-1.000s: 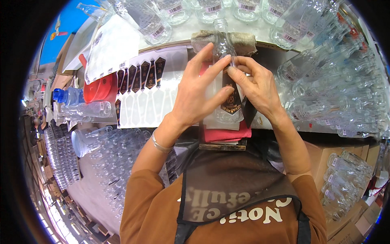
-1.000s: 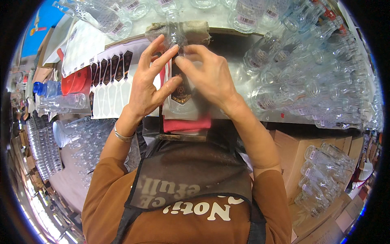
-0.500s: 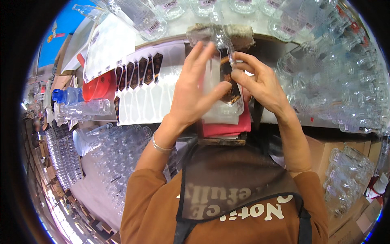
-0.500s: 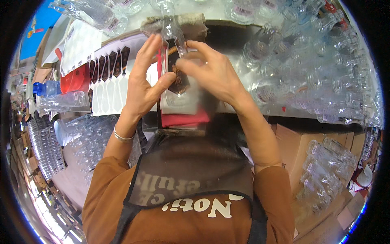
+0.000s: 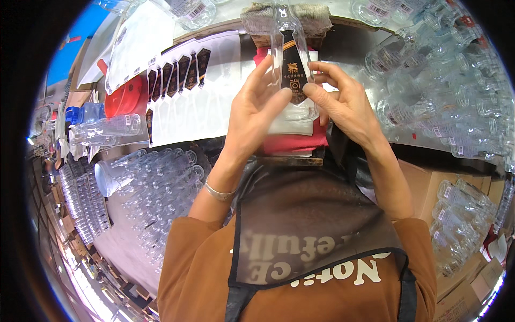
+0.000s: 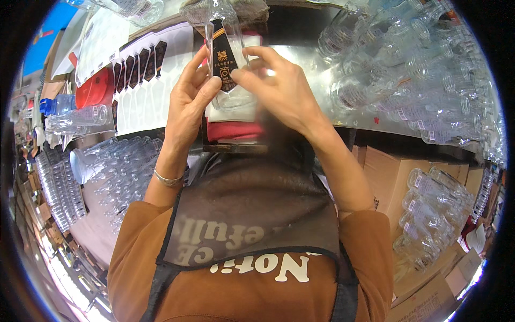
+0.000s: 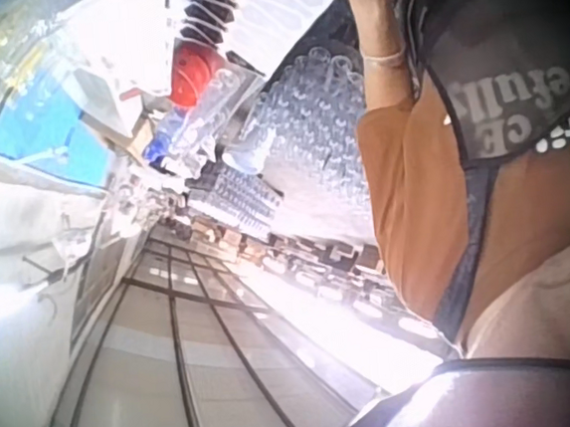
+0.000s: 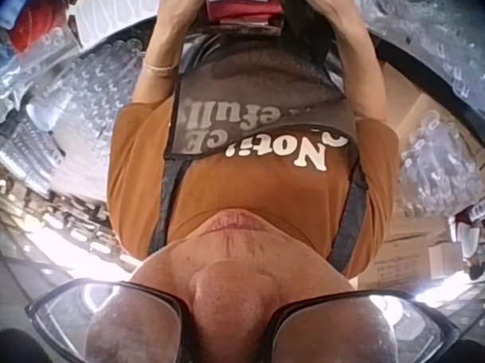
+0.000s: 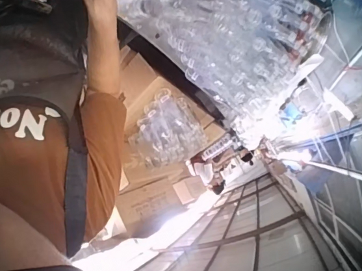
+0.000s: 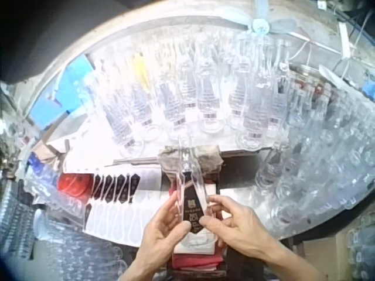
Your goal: The person repeatedly picks up clear glass bottles, applies a printed label to each bottle, smooths the label with a small black tool, and places the labeled bottles into a cardboard box. The person also handles sheets of labels and a red cloth on the work surface.
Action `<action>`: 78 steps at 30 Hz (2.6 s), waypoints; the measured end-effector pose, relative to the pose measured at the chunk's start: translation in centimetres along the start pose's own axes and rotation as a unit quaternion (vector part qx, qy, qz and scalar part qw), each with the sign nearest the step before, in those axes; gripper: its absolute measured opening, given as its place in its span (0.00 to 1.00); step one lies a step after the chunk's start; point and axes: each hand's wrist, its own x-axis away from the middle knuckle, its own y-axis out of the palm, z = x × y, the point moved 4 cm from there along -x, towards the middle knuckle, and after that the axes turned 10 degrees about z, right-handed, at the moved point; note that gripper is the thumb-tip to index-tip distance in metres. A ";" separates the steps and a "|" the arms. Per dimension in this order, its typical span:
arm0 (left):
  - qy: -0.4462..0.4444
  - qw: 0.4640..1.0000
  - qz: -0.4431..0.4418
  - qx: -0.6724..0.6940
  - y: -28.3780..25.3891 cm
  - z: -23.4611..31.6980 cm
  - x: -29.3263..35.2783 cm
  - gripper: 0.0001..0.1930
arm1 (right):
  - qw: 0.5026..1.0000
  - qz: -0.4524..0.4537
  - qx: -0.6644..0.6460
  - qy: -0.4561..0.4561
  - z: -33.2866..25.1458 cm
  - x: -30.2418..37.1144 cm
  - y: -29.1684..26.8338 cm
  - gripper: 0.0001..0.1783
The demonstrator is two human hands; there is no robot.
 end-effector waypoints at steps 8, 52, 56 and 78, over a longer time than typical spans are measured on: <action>0.007 1.000 0.001 0.010 -0.3 -0.3 -0.1 0.34 | 0.998 0.032 0.023 -0.042 0.1 -0.2 0.2 0.27; 0.285 0.895 0.021 -0.341 0.8 3.6 -3.8 0.29 | 1.000 0.009 0.010 -0.009 0.1 -0.5 -0.1 0.28; 0.287 0.899 0.026 -0.329 0.9 3.3 -3.8 0.29 | 1.000 0.010 0.022 -0.010 0.1 -0.5 -0.2 0.28; 0.316 0.885 0.035 -0.341 0.9 2.9 -3.8 0.31 | 0.936 0.122 -0.325 0.061 1.5 -2.2 -2.0 0.15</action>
